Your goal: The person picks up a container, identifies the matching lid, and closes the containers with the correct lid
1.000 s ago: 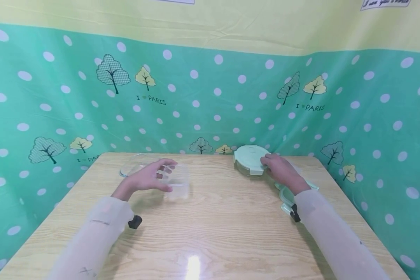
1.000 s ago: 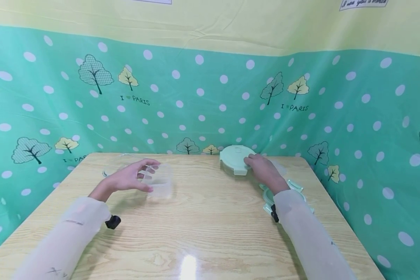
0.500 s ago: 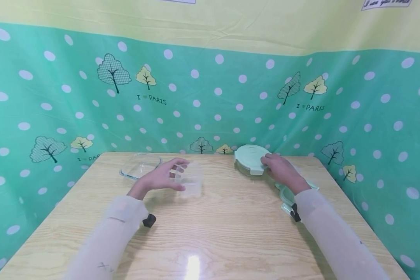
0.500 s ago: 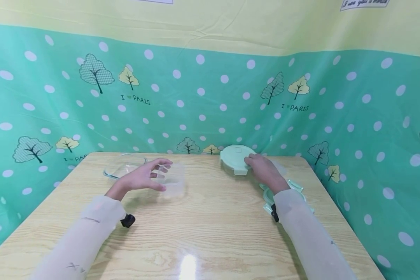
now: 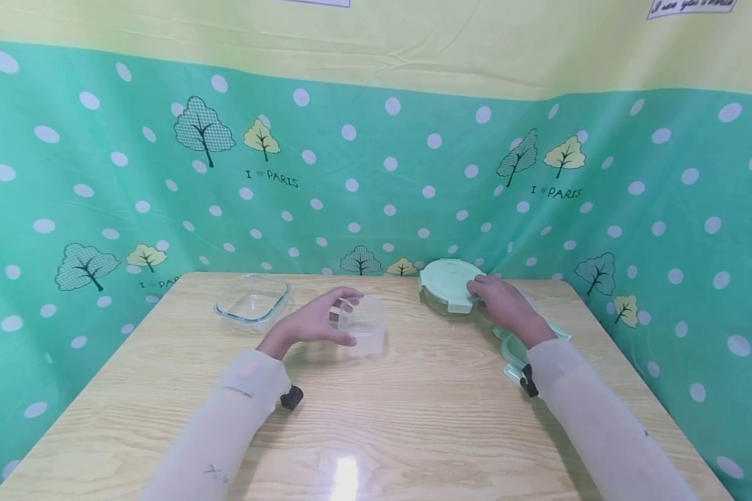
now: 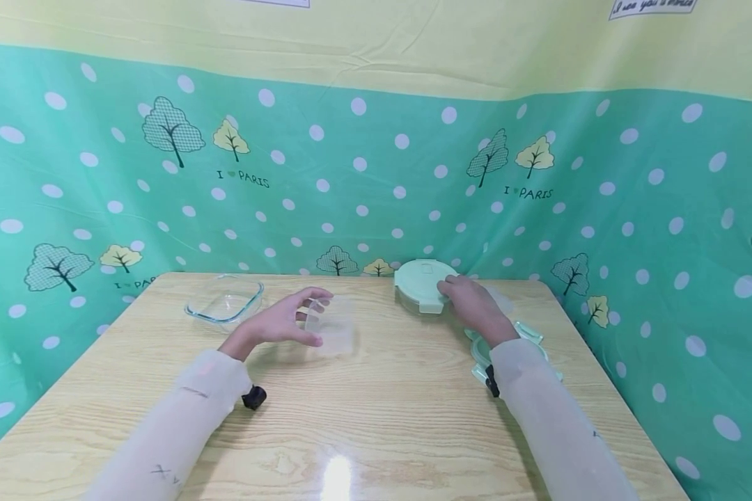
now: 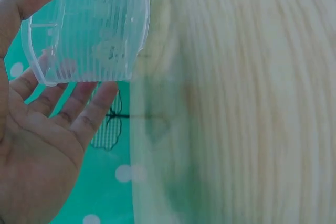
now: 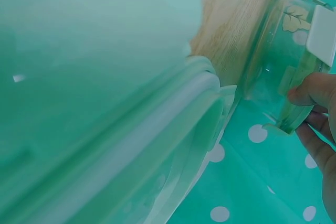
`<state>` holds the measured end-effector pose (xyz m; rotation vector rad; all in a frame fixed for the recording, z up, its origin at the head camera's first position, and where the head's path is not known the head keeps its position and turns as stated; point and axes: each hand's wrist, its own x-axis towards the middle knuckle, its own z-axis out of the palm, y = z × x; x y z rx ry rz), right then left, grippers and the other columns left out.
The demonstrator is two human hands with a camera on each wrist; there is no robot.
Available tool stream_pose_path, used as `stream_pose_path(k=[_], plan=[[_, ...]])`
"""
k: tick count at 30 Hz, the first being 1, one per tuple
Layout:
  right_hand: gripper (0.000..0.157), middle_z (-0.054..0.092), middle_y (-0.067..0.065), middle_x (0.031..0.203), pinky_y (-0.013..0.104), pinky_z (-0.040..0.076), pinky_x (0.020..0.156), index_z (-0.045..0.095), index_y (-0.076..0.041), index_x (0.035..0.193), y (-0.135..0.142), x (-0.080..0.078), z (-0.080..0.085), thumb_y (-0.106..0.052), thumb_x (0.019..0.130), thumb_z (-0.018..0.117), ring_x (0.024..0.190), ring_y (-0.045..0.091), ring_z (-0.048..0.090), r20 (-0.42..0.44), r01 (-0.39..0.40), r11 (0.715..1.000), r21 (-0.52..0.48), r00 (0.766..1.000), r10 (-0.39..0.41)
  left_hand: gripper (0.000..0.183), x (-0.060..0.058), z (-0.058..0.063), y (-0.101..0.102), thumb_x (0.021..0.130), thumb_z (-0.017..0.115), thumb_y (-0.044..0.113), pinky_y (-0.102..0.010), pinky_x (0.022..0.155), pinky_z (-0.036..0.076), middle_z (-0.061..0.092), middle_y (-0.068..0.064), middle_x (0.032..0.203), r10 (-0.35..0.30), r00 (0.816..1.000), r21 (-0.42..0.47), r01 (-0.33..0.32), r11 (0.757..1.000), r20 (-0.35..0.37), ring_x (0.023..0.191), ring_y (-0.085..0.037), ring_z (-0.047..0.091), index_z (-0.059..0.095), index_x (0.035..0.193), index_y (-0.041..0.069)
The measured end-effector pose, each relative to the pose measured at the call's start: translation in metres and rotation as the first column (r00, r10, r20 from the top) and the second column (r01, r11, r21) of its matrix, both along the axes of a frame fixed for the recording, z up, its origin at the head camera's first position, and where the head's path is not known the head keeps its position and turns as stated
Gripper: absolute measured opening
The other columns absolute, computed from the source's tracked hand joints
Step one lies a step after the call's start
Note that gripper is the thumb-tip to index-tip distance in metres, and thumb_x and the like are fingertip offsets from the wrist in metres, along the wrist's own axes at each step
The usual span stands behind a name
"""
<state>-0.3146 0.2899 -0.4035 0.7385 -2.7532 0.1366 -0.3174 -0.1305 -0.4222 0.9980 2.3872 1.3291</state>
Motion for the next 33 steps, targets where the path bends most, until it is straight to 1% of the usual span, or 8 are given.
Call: stream_pose_path(k=[3, 7, 14, 18, 24, 27, 33], plan=[[0.027, 0.057, 0.003, 0.083, 0.032, 0.046, 0.066, 0.057, -0.011, 0.087, 0.000, 0.000, 0.000, 0.010, 0.082, 0.074, 0.075, 0.022, 0.046, -0.001, 0.005, 1.000, 0.007, 1.000, -0.005, 0.093, -0.001, -0.003, 0.008, 0.074, 0.092, 0.022, -0.049, 0.110, 0.046, 0.045, -0.020, 0.151, 0.003, 1.000, -0.014, -0.003, 1.000, -0.010, 0.132, -0.030, 0.048, 0.041, 0.152, 0.014], [0.028, 0.056, 0.002, 0.083, 0.032, 0.046, 0.066, 0.057, -0.012, 0.087, 0.000, 0.000, 0.001, 0.010, 0.082, 0.074, 0.076, 0.022, 0.046, 0.002, 0.009, 1.000, 0.006, 1.000, -0.009, 0.093, -0.004, -0.005, 0.018, 0.074, 0.092, 0.023, -0.047, 0.110, 0.047, 0.045, -0.019, 0.150, 0.000, 1.000, -0.026, 0.000, 1.000, -0.019, 0.131, -0.028, 0.048, 0.041, 0.152, 0.014], [0.028, 0.057, 0.002, 0.084, 0.032, 0.047, 0.066, 0.057, -0.012, 0.088, 0.000, -0.003, -0.001, 0.009, 0.082, 0.075, 0.076, 0.021, 0.047, 0.003, 0.002, 1.000, 0.005, 1.000, -0.002, 0.092, -0.005, -0.010, 0.035, 0.074, 0.092, 0.022, -0.043, 0.109, 0.047, 0.048, -0.009, 0.147, -0.013, 1.000, -0.041, 0.013, 0.999, -0.017, 0.131, -0.026, 0.047, 0.041, 0.152, 0.015], [0.028, 0.057, 0.002, 0.085, 0.032, 0.048, 0.067, 0.058, -0.012, 0.089, 0.000, -0.003, -0.001, 0.009, 0.082, 0.075, 0.076, 0.021, 0.048, 0.004, 0.006, 1.000, 0.005, 1.000, -0.006, 0.093, -0.004, -0.010, 0.044, 0.074, 0.092, 0.021, -0.043, 0.109, 0.047, 0.048, -0.011, 0.148, -0.026, 1.000, -0.030, 0.025, 0.999, -0.016, 0.132, -0.028, 0.047, 0.042, 0.152, 0.014], [0.028, 0.056, 0.001, 0.083, 0.032, 0.047, 0.066, 0.058, -0.012, 0.088, 0.000, -0.003, -0.001, 0.009, 0.082, 0.075, 0.075, 0.021, 0.047, -0.001, 0.007, 1.000, 0.002, 1.000, -0.007, 0.092, -0.002, -0.006, 0.057, 0.076, 0.091, 0.021, -0.041, 0.108, 0.048, 0.047, -0.015, 0.149, -0.037, 0.999, -0.025, 0.036, 0.999, -0.023, 0.131, -0.027, 0.048, 0.041, 0.152, 0.013], [0.028, 0.056, 0.002, 0.083, 0.031, 0.046, 0.066, 0.057, -0.012, 0.087, 0.000, -0.003, -0.001, 0.010, 0.082, 0.075, 0.075, 0.021, 0.046, 0.000, 0.004, 1.000, -0.002, 1.000, -0.004, 0.093, -0.001, -0.005, 0.064, 0.076, 0.091, 0.022, -0.042, 0.107, 0.048, 0.046, -0.017, 0.148, -0.046, 0.999, -0.015, 0.046, 0.999, -0.023, 0.130, -0.029, 0.048, 0.040, 0.153, 0.011], [0.029, 0.055, 0.001, 0.082, 0.032, 0.045, 0.065, 0.055, -0.012, 0.086, 0.000, -0.002, -0.001, 0.010, 0.081, 0.074, 0.074, 0.022, 0.046, -0.002, 0.005, 1.000, -0.002, 1.000, -0.005, 0.095, -0.001, -0.007, 0.076, 0.076, 0.091, 0.024, -0.044, 0.107, 0.049, 0.045, -0.020, 0.148, -0.065, 0.998, 0.005, 0.065, 0.998, -0.021, 0.131, -0.034, 0.047, 0.038, 0.153, 0.009]])
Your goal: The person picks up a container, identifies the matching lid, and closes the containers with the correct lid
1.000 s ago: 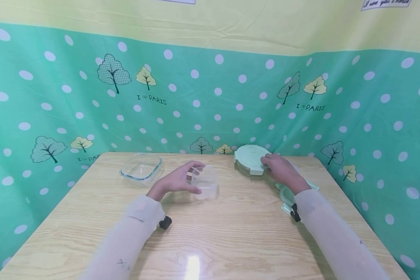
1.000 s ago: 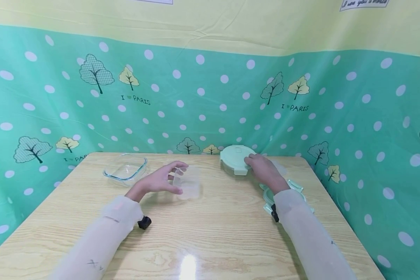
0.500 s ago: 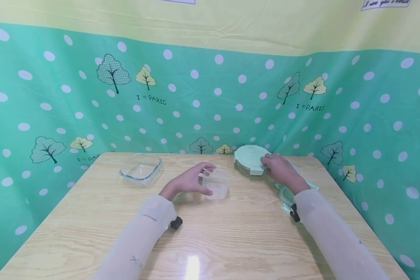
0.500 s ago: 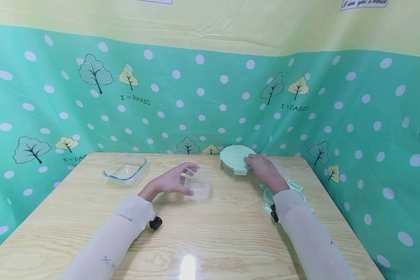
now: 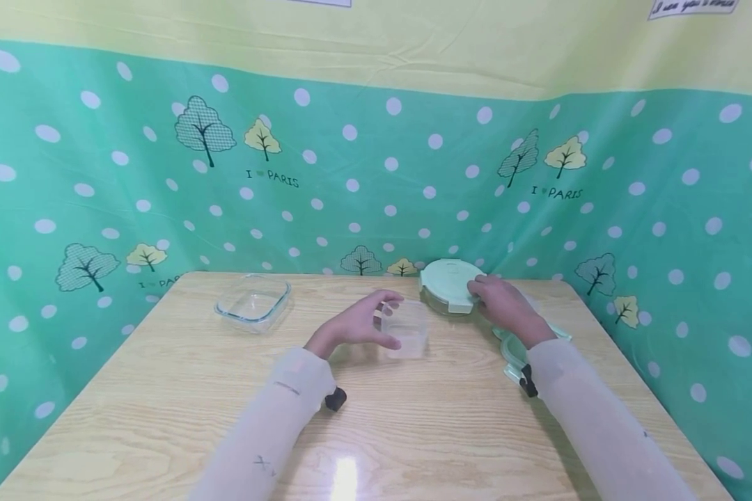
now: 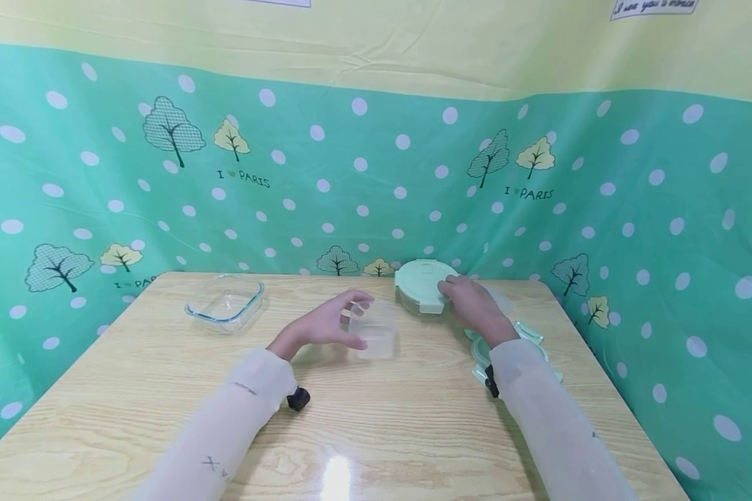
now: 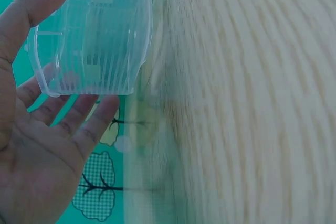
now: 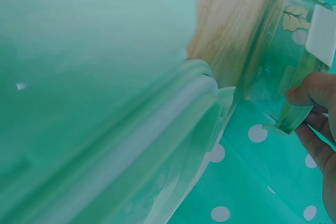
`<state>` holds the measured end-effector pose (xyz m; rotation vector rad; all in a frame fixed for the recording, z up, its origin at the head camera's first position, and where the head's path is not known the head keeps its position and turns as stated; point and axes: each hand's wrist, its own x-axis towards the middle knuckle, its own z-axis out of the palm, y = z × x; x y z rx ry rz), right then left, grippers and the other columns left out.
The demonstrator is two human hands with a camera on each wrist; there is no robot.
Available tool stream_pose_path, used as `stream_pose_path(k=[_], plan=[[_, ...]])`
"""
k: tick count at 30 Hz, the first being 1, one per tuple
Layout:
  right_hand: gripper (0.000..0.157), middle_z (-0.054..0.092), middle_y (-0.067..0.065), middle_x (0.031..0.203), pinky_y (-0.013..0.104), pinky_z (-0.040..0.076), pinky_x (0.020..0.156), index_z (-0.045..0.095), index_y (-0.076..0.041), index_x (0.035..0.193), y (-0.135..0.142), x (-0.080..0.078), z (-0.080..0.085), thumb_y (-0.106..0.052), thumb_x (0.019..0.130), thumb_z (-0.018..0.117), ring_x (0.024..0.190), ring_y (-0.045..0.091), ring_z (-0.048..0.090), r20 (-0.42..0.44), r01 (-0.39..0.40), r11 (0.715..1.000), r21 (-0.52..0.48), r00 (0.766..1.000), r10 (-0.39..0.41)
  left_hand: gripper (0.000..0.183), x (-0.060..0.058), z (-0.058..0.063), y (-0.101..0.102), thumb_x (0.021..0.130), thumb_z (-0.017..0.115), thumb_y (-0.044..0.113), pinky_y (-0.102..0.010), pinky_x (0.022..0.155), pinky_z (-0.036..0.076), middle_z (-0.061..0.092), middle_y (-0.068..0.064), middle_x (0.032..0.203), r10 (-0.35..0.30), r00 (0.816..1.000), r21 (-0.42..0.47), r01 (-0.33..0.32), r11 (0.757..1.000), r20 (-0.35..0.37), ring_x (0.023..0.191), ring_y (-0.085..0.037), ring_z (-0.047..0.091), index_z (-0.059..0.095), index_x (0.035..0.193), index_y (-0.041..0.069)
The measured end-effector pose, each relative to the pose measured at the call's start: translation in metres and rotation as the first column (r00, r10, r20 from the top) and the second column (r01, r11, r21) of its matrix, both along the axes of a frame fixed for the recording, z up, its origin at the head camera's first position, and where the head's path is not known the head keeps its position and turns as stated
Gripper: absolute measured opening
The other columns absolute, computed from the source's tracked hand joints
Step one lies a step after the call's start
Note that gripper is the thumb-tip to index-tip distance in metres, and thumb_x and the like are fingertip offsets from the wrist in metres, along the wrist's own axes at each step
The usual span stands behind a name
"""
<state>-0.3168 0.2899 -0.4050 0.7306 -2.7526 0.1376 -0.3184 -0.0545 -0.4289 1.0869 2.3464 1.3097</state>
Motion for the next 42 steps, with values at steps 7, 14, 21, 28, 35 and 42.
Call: stream_pose_path(k=[7, 14, 21, 28, 35, 42], plan=[[0.029, 0.056, 0.003, 0.082, 0.032, 0.045, 0.065, 0.056, -0.011, 0.086, -0.001, 0.000, 0.001, 0.011, 0.081, 0.074, 0.074, 0.022, 0.045, -0.004, -0.004, 1.000, 0.001, 1.000, 0.004, 0.097, -0.001, -0.005, 0.010, 0.075, 0.093, 0.030, -0.039, 0.104, 0.050, 0.046, -0.017, 0.148, 0.014, 1.000, 0.006, -0.014, 1.000, -0.001, 0.131, -0.030, 0.047, 0.039, 0.153, 0.011], [0.029, 0.054, 0.002, 0.081, 0.033, 0.045, 0.064, 0.056, -0.011, 0.085, -0.001, 0.001, 0.000, 0.011, 0.080, 0.074, 0.073, 0.022, 0.045, -0.020, -0.015, 1.000, -0.004, 1.000, 0.015, 0.097, 0.000, -0.006, 0.018, 0.074, 0.094, 0.031, -0.035, 0.102, 0.052, 0.048, -0.012, 0.145, 0.024, 1.000, 0.006, -0.024, 1.000, 0.006, 0.128, -0.025, 0.048, 0.041, 0.153, 0.011], [0.030, 0.053, 0.001, 0.081, 0.034, 0.045, 0.064, 0.055, -0.011, 0.084, -0.001, -0.001, 0.000, 0.012, 0.080, 0.075, 0.073, 0.022, 0.045, -0.027, -0.024, 1.000, -0.006, 0.999, 0.024, 0.097, 0.001, -0.008, 0.019, 0.074, 0.093, 0.030, -0.033, 0.101, 0.052, 0.048, -0.011, 0.145, 0.030, 0.999, -0.004, -0.029, 1.000, 0.020, 0.127, -0.023, 0.049, 0.041, 0.153, 0.010], [0.031, 0.055, 0.001, 0.082, 0.033, 0.046, 0.066, 0.056, -0.012, 0.085, -0.002, 0.000, 0.001, 0.010, 0.079, 0.076, 0.075, 0.022, 0.046, -0.020, -0.010, 1.000, -0.004, 1.000, 0.010, 0.095, 0.003, -0.006, 0.018, 0.075, 0.093, 0.028, -0.033, 0.102, 0.051, 0.049, -0.011, 0.145, 0.020, 0.999, -0.017, -0.019, 1.000, 0.026, 0.128, -0.024, 0.049, 0.041, 0.154, 0.012], [0.029, 0.057, 0.003, 0.083, 0.035, 0.048, 0.066, 0.057, -0.011, 0.086, -0.003, 0.001, 0.003, 0.011, 0.079, 0.075, 0.075, 0.022, 0.047, -0.009, 0.002, 1.000, -0.010, 1.000, -0.002, 0.093, 0.004, -0.004, 0.019, 0.075, 0.093, 0.025, -0.034, 0.103, 0.051, 0.049, -0.011, 0.144, 0.019, 0.999, -0.027, -0.018, 0.999, 0.037, 0.127, -0.023, 0.049, 0.043, 0.152, 0.014], [0.024, 0.060, 0.004, 0.087, 0.036, 0.051, 0.070, 0.061, -0.009, 0.092, -0.001, 0.004, 0.005, 0.010, 0.083, 0.073, 0.077, 0.023, 0.049, 0.025, 0.010, 1.000, 0.004, 1.000, -0.010, 0.093, 0.003, -0.007, 0.021, 0.075, 0.092, 0.023, -0.036, 0.104, 0.050, 0.048, -0.014, 0.146, 0.016, 0.998, -0.025, -0.015, 1.000, 0.053, 0.129, -0.025, 0.049, 0.043, 0.153, 0.015]])
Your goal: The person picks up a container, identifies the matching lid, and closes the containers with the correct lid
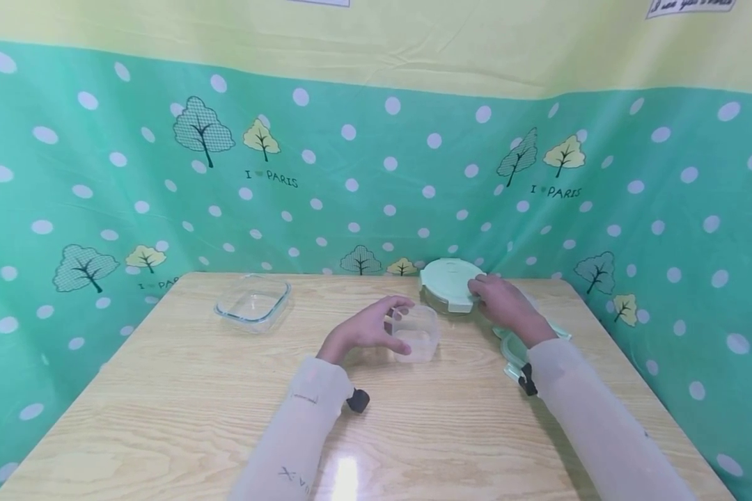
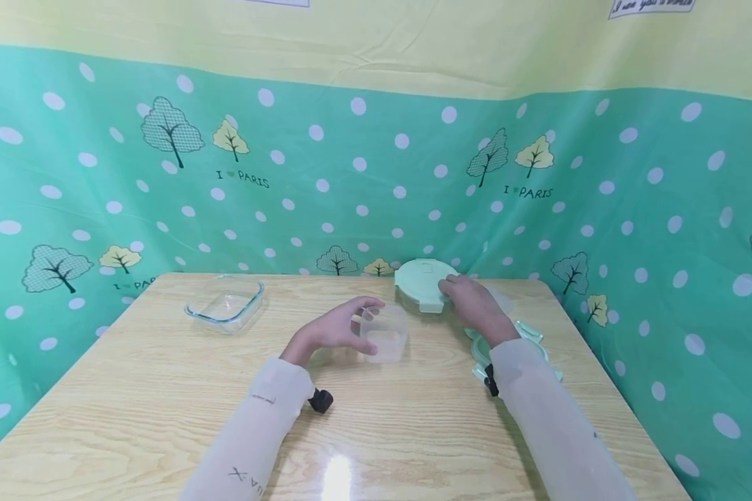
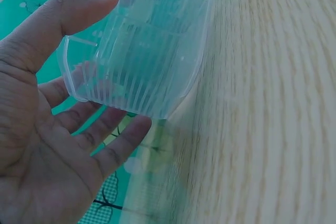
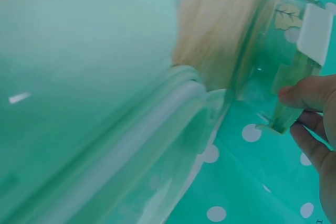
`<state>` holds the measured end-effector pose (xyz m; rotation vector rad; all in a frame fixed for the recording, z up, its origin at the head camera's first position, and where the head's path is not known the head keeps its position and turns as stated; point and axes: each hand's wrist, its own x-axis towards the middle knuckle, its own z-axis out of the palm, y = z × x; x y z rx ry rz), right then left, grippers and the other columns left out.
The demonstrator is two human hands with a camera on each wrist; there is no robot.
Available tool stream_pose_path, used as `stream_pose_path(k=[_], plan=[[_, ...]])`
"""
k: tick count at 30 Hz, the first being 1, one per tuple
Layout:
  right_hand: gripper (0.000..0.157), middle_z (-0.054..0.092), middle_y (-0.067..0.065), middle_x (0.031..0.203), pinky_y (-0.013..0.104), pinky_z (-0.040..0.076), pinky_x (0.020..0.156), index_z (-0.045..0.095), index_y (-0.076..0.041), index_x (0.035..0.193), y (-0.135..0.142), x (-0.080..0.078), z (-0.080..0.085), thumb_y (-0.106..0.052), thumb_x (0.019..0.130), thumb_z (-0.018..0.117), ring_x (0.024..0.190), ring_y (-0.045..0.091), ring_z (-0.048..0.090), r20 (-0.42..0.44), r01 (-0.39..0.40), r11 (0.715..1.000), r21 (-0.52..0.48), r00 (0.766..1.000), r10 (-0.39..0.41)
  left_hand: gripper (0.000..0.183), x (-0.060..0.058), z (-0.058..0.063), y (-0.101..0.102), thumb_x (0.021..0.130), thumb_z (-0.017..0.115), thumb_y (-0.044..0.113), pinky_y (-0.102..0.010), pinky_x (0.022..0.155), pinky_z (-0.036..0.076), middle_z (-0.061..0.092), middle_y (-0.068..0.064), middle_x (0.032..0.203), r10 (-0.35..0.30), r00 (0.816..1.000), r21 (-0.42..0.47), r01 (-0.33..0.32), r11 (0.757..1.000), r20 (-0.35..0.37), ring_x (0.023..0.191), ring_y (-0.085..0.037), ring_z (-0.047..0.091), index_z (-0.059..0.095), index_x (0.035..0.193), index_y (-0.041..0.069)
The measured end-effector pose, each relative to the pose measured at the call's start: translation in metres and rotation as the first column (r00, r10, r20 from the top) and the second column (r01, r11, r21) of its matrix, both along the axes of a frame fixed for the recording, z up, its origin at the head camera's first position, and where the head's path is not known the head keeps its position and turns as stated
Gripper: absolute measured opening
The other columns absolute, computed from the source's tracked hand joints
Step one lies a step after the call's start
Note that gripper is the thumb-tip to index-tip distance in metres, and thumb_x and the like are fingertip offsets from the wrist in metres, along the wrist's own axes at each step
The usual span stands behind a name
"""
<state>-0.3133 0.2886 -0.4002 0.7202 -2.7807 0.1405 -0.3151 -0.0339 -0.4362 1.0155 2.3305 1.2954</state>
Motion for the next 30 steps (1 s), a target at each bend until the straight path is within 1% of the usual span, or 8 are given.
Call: stream_pose_path(k=[4, 7, 9, 12, 17, 23, 26, 30], plan=[[0.022, 0.067, 0.009, 0.095, 0.041, 0.057, 0.078, 0.067, -0.004, 0.099, 0.003, 0.004, 0.001, 0.012, 0.085, 0.068, 0.084, 0.026, 0.059, 0.009, -0.006, 1.000, -0.010, 1.000, 0.006, 0.094, 0.000, -0.002, 0.000, 0.075, 0.092, 0.022, -0.035, 0.103, 0.050, 0.048, -0.013, 0.146, -0.002, 1.000, -0.001, 0.002, 1.000, 0.003, 0.128, -0.024, 0.049, 0.042, 0.153, 0.013], [0.023, 0.070, 0.015, 0.107, 0.047, 0.058, 0.088, 0.069, -0.001, 0.109, 0.007, 0.008, 0.001, 0.009, 0.088, 0.066, 0.099, 0.032, 0.065, 0.019, 0.004, 0.998, -0.056, 1.000, -0.003, 0.094, 0.000, -0.002, 0.001, 0.075, 0.092, 0.023, -0.034, 0.103, 0.051, 0.048, -0.010, 0.145, 0.002, 1.000, -0.004, -0.002, 1.000, 0.002, 0.128, -0.023, 0.049, 0.041, 0.154, 0.013], [0.024, 0.070, 0.017, 0.115, 0.050, 0.057, 0.093, 0.069, 0.000, 0.115, 0.010, 0.011, 0.002, 0.005, 0.091, 0.067, 0.109, 0.036, 0.065, 0.026, 0.024, 0.995, -0.100, 0.999, -0.022, 0.095, 0.000, -0.002, 0.001, 0.075, 0.092, 0.023, -0.033, 0.102, 0.051, 0.049, -0.009, 0.145, 0.008, 1.000, -0.007, -0.008, 1.000, 0.000, 0.128, -0.022, 0.049, 0.041, 0.154, 0.014], [0.026, 0.068, 0.019, 0.120, 0.053, 0.055, 0.096, 0.068, 0.001, 0.119, 0.016, 0.017, 0.005, -0.002, 0.094, 0.069, 0.114, 0.038, 0.063, 0.033, 0.050, 0.987, -0.150, 0.998, -0.046, 0.095, 0.000, -0.002, 0.001, 0.074, 0.093, 0.023, -0.032, 0.103, 0.051, 0.049, -0.009, 0.145, 0.013, 1.000, -0.007, -0.014, 1.000, -0.002, 0.128, -0.021, 0.049, 0.042, 0.154, 0.016], [0.026, 0.068, 0.020, 0.117, 0.054, 0.056, 0.091, 0.066, 0.002, 0.121, 0.028, 0.030, 0.009, -0.007, 0.097, 0.067, 0.107, 0.038, 0.065, 0.069, 0.070, 0.983, -0.168, 0.996, -0.059, 0.093, 0.000, -0.001, 0.002, 0.074, 0.093, 0.022, -0.032, 0.102, 0.051, 0.050, -0.009, 0.145, 0.017, 1.000, -0.005, -0.017, 1.000, -0.008, 0.127, -0.021, 0.050, 0.043, 0.152, 0.018], [0.025, 0.068, 0.006, 0.091, 0.040, 0.058, 0.071, 0.066, 0.003, 0.121, 0.040, 0.045, 0.010, -0.010, 0.099, 0.066, 0.082, 0.021, 0.063, 0.156, 0.102, 0.976, -0.190, 0.985, -0.072, 0.092, 0.003, 0.001, 0.002, 0.074, 0.092, 0.020, -0.034, 0.103, 0.050, 0.050, -0.009, 0.145, 0.021, 1.000, 0.004, -0.021, 1.000, -0.001, 0.127, -0.023, 0.050, 0.044, 0.152, 0.017], [0.027, 0.067, 0.003, 0.088, 0.038, 0.057, 0.069, 0.066, 0.005, 0.121, 0.042, 0.053, 0.013, -0.011, 0.099, 0.066, 0.079, 0.018, 0.063, 0.180, 0.098, 0.979, -0.179, 0.982, -0.065, 0.092, 0.003, 0.001, 0.002, 0.074, 0.092, 0.019, -0.035, 0.103, 0.050, 0.050, -0.010, 0.145, 0.027, 1.000, 0.001, -0.027, 1.000, 0.001, 0.128, -0.024, 0.050, 0.043, 0.152, 0.017], [0.026, 0.070, 0.005, 0.091, 0.041, 0.060, 0.072, 0.067, 0.005, 0.118, 0.046, 0.064, 0.014, -0.010, 0.098, 0.067, 0.082, 0.021, 0.066, 0.190, 0.087, 0.984, -0.157, 0.980, -0.056, 0.092, 0.003, 0.001, 0.001, 0.075, 0.091, 0.018, -0.034, 0.103, 0.050, 0.050, -0.010, 0.146, 0.029, 1.000, -0.003, -0.029, 1.000, 0.008, 0.128, -0.024, 0.050, 0.043, 0.153, 0.017]])
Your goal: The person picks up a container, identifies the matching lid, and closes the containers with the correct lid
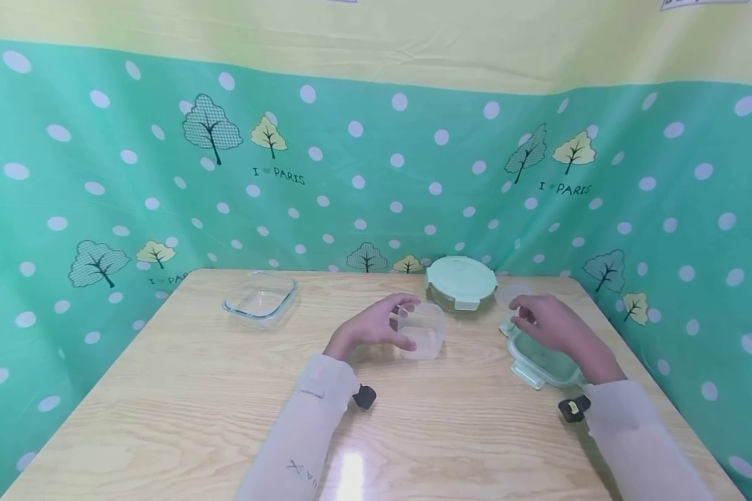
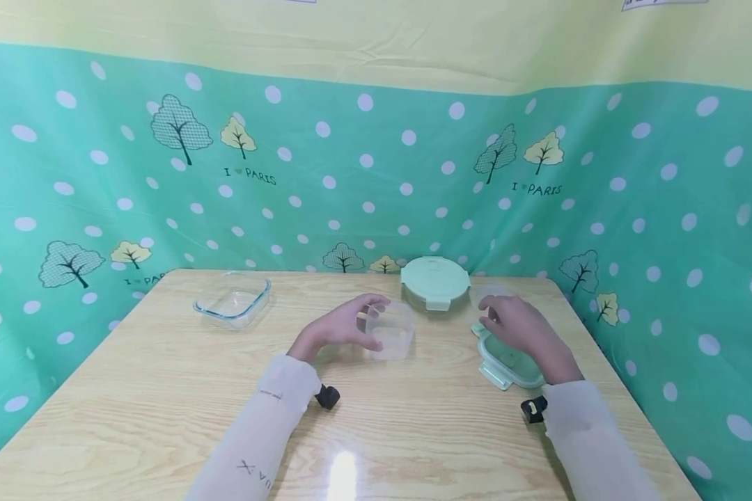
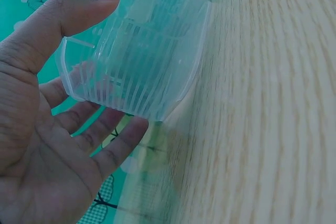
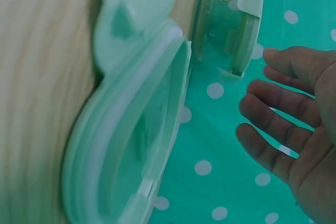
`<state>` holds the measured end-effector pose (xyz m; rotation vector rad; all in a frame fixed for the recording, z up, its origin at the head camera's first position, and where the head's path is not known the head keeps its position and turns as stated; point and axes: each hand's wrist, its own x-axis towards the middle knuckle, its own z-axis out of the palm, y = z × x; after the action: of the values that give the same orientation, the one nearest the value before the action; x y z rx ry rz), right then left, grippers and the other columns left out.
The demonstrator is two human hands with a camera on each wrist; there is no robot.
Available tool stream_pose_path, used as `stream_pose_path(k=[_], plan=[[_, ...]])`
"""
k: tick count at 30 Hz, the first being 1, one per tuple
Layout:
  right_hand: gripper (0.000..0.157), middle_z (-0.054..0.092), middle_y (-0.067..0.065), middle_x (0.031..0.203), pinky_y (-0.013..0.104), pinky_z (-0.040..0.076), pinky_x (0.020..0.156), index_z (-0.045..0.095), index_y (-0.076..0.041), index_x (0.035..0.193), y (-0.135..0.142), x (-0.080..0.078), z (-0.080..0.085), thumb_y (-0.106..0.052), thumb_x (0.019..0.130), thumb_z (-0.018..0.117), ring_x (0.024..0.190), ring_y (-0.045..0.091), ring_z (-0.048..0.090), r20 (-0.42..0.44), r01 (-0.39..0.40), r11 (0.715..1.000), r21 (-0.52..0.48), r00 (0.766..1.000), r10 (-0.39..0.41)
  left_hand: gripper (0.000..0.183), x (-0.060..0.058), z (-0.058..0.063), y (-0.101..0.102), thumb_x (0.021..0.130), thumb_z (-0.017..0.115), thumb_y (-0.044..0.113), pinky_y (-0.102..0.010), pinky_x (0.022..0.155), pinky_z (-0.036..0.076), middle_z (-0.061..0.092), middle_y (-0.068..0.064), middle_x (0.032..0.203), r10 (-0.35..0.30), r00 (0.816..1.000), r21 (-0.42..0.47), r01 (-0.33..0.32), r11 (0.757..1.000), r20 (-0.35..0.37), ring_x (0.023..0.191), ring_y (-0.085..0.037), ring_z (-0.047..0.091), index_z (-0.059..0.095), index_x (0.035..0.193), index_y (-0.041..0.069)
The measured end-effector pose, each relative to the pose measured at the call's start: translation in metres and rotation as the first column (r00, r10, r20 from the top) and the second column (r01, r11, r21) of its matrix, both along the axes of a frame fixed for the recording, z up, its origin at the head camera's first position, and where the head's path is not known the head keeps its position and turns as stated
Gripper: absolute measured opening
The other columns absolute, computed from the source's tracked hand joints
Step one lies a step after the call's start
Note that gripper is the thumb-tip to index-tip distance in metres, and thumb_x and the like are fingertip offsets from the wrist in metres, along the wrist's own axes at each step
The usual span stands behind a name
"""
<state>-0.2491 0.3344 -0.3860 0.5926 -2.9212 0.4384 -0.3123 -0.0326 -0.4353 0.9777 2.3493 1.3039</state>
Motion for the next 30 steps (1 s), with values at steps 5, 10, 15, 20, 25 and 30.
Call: stream_pose_path(k=[5, 10, 15, 20, 25, 30], plan=[[0.024, 0.071, 0.007, 0.093, 0.043, 0.060, 0.073, 0.067, 0.005, 0.117, 0.006, 0.011, 0.003, -0.010, 0.098, 0.067, 0.085, 0.023, 0.068, 0.016, -0.001, 1.000, 0.008, 1.000, 0.001, 0.093, 0.001, 0.001, 0.000, 0.074, 0.092, 0.018, -0.035, 0.103, 0.050, 0.049, -0.011, 0.146, 0.001, 1.000, 0.002, -0.001, 1.000, 0.009, 0.129, -0.025, 0.050, 0.043, 0.153, 0.017], [0.025, 0.071, 0.006, 0.094, 0.043, 0.060, 0.074, 0.068, 0.004, 0.118, 0.013, 0.015, 0.001, -0.012, 0.099, 0.066, 0.085, 0.022, 0.067, 0.026, 0.005, 1.000, 0.014, 1.000, -0.006, 0.092, 0.000, 0.001, 0.000, 0.074, 0.092, 0.018, -0.034, 0.103, 0.050, 0.049, -0.012, 0.146, 0.002, 1.000, 0.005, -0.002, 1.000, 0.010, 0.129, -0.026, 0.049, 0.043, 0.152, 0.017], [0.026, 0.071, 0.007, 0.093, 0.045, 0.060, 0.074, 0.066, 0.005, 0.119, 0.023, 0.007, -0.004, -0.011, 0.099, 0.065, 0.085, 0.023, 0.067, 0.039, 0.005, 1.000, -0.014, 0.999, -0.005, 0.092, 0.000, 0.001, 0.000, 0.074, 0.092, 0.017, -0.033, 0.102, 0.051, 0.049, -0.010, 0.146, -0.001, 1.000, 0.010, 0.001, 1.000, 0.013, 0.128, -0.024, 0.050, 0.043, 0.152, 0.017], [0.027, 0.071, 0.011, 0.094, 0.044, 0.059, 0.072, 0.064, 0.007, 0.120, 0.036, -0.010, -0.011, -0.010, 0.100, 0.064, 0.086, 0.027, 0.067, 0.060, 0.040, 0.998, -0.040, 0.997, -0.038, 0.093, 0.000, 0.000, -0.001, 0.074, 0.092, 0.018, -0.036, 0.102, 0.050, 0.049, -0.012, 0.147, -0.005, 1.000, 0.016, 0.005, 1.000, 0.013, 0.129, -0.026, 0.050, 0.042, 0.153, 0.016], [0.026, 0.071, 0.014, 0.095, 0.045, 0.059, 0.072, 0.064, 0.008, 0.119, 0.049, -0.026, -0.014, -0.009, 0.100, 0.064, 0.086, 0.030, 0.068, 0.037, 0.073, 0.997, -0.041, 0.997, -0.072, 0.094, -0.001, -0.001, -0.001, 0.075, 0.092, 0.018, -0.036, 0.103, 0.050, 0.048, -0.014, 0.148, -0.013, 1.000, 0.014, 0.013, 1.000, 0.015, 0.130, -0.027, 0.049, 0.042, 0.154, 0.015], [0.027, 0.070, 0.018, 0.097, 0.050, 0.058, 0.076, 0.064, 0.009, 0.121, 0.058, -0.039, -0.017, -0.008, 0.099, 0.064, 0.091, 0.035, 0.067, 0.023, 0.119, 0.991, -0.068, 0.993, -0.118, 0.094, -0.001, -0.001, -0.001, 0.074, 0.092, 0.019, -0.036, 0.103, 0.050, 0.048, -0.014, 0.148, -0.012, 1.000, 0.020, 0.012, 1.000, 0.022, 0.131, -0.029, 0.049, 0.042, 0.154, 0.015]])
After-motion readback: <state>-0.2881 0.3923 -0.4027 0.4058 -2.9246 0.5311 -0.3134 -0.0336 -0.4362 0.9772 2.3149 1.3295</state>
